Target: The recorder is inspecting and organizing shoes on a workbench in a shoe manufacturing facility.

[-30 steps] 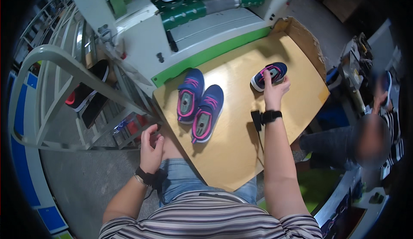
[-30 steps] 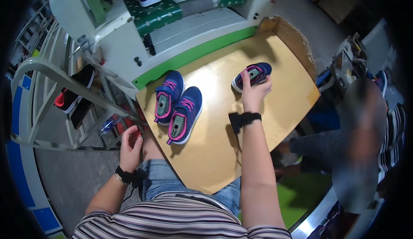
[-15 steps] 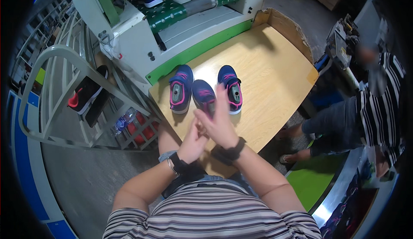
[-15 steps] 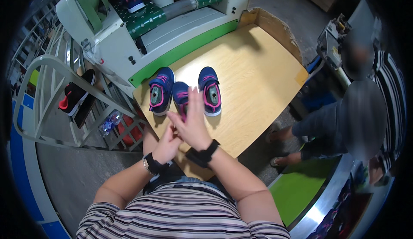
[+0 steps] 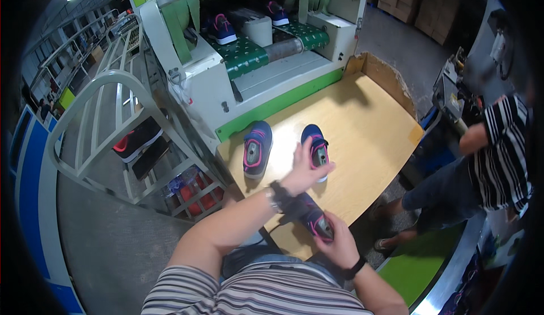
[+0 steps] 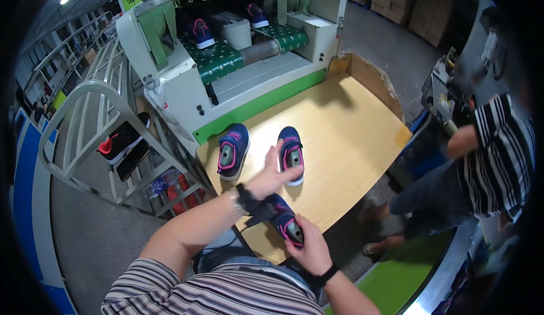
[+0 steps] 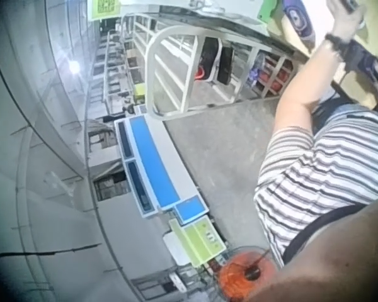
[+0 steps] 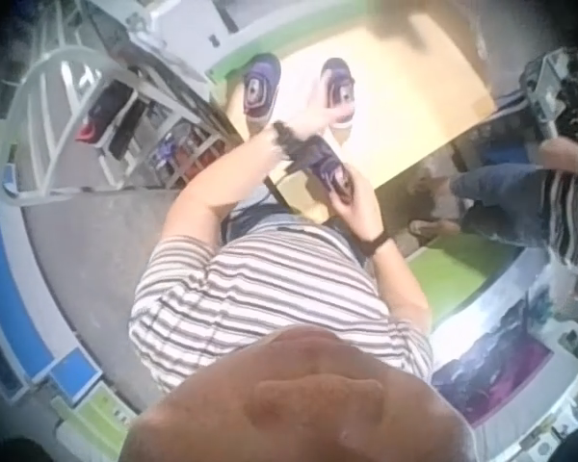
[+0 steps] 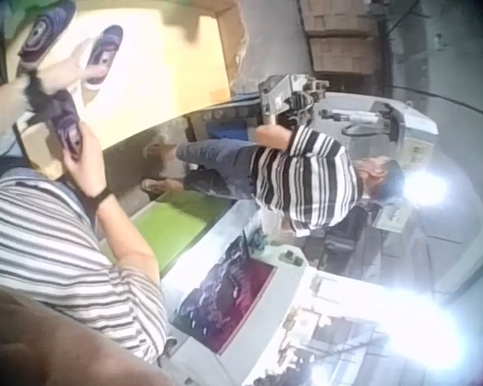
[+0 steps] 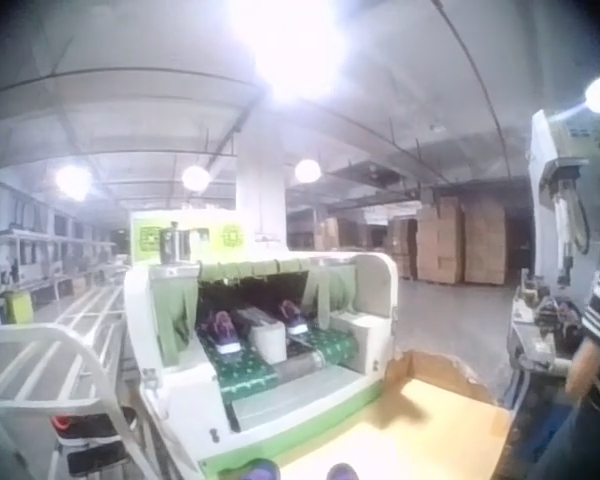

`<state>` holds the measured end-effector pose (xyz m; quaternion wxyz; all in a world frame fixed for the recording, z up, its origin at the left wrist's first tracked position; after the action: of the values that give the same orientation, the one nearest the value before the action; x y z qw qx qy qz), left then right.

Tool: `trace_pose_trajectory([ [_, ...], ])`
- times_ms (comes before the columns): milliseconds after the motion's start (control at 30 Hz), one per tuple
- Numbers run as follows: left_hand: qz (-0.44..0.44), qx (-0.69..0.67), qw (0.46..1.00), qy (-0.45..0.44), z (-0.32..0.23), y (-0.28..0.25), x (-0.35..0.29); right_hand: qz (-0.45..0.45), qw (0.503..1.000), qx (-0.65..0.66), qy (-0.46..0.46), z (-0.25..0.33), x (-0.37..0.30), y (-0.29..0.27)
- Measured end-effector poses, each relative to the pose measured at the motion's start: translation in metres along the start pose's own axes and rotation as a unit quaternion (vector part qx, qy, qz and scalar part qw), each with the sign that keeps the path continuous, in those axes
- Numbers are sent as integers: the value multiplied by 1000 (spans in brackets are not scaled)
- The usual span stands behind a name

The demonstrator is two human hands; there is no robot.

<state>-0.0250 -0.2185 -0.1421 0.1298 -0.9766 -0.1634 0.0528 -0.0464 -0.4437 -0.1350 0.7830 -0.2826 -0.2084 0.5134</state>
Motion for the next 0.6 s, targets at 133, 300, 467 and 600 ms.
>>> trace_pose_trajectory([
  [133,-142,83,986,-25,36,17,59,-22,999,24,19,-9,-12,9],
  [300,-137,-351,926,-24,-6,-45,90,-47,995,64,63,-25,-13,6],
  [467,-270,-101,928,235,-131,-171,67,-123,974,184,51,-23,45,-73],
  [600,-487,142,841,185,-144,-268,100,-225,937,191,-189,15,211,-158],
])
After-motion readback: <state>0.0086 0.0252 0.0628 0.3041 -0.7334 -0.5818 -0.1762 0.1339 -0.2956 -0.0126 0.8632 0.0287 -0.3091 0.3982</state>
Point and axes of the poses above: each hand's wrist, its own x-axis towards the middle knuckle, its own y-axis out of the palm, z = x × y, the point moved 5 cm from there along x, towards the middle knuckle, and after that the axes turned 12 degrees about z, right-handed, at the moved point
